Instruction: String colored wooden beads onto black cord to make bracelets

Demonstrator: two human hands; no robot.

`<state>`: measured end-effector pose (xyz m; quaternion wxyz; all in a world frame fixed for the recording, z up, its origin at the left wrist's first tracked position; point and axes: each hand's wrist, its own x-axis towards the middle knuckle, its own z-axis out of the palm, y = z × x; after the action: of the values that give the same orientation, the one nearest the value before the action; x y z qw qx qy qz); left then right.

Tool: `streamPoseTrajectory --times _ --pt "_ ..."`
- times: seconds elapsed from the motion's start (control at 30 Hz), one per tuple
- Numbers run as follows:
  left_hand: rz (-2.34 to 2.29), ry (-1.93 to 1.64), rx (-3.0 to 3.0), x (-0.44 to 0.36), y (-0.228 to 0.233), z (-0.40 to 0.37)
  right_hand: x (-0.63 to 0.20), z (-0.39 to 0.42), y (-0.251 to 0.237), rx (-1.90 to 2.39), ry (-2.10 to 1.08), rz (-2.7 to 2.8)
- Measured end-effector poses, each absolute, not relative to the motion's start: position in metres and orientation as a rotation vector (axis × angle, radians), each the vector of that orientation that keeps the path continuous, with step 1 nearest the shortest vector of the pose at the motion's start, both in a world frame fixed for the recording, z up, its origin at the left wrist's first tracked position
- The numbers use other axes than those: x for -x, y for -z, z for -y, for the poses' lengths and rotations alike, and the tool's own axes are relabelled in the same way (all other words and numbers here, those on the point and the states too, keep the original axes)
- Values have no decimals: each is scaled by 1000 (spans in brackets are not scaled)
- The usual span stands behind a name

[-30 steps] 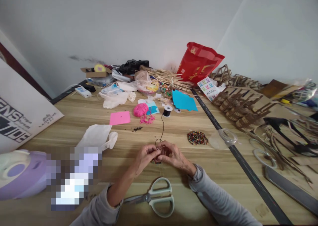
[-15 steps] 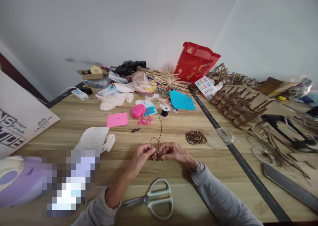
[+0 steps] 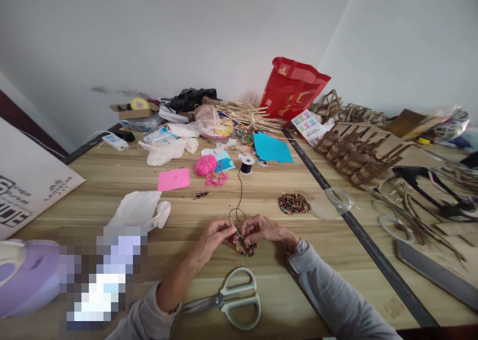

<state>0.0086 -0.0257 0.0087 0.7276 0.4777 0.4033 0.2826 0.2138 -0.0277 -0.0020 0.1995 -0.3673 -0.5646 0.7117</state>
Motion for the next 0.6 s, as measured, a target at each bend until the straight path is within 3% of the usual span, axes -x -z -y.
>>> streamPoseTrajectory --times 0.3,0.6 --pt "-874 -568 -1105 -12 -12 28 -225 25 -4 1021 -1865 1829" --pt "-875 -534 -1163 -14 -19 29 -232 26 -29 1131 -1362 1873"
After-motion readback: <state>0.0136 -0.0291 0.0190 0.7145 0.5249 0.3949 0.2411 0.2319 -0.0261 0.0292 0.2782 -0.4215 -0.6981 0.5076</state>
